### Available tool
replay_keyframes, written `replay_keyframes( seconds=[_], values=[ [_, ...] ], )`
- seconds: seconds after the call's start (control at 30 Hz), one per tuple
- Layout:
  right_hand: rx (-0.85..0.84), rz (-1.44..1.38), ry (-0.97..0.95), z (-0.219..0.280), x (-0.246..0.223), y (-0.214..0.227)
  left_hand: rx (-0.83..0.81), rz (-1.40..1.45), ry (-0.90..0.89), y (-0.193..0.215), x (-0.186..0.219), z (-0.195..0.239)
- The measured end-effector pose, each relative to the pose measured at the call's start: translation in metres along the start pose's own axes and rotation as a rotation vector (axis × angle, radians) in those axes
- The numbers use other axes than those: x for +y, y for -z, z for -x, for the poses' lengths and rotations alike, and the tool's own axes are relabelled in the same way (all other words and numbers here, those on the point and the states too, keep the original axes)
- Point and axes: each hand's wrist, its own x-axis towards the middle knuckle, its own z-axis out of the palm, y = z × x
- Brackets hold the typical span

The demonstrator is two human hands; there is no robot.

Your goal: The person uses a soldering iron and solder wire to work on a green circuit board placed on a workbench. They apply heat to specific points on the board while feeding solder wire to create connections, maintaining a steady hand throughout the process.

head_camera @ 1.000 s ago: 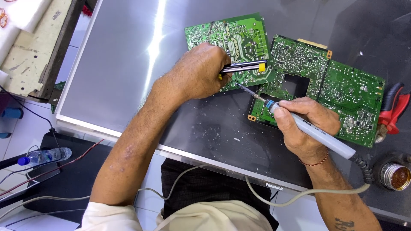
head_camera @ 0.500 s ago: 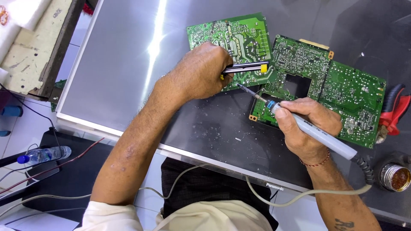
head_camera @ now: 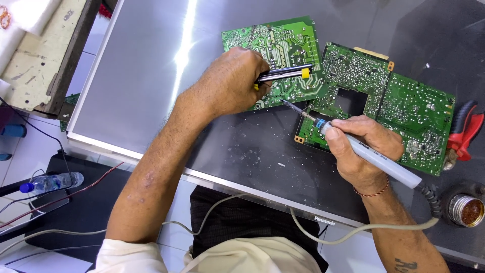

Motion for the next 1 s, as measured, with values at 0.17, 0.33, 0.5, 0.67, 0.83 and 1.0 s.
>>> replay_keyframes(
  seconds=[0.17,0.33,0.5,0.67,0.83,1.0],
  values=[
    [-0.004,0.007,-0.005,0.0,-0.001,0.0,-0.005,0.016,0.015,0.004,0.0,0.001],
    [-0.002,-0.001,0.001,0.0,0.0,0.0,0.029,0.121,0.067,0.022,0.0,0.011],
    [0.0,0.028,-0.01,0.001,0.0,0.0,0.218,0.126,0.027,0.025,-0.019,0.017],
    [0.006,-0.012,-0.024,0.004,0.0,0.002,0.274,0.186,-0.018,0.029,-0.023,0.023],
    [0.034,-0.035,-0.035,0.009,0.005,0.004,0.337,0.219,0.053,0.034,-0.037,0.025],
    [0.046,0.016,-0.033,0.008,0.005,0.004,0.429,0.265,0.146,0.032,-0.046,0.028]
  ],
)
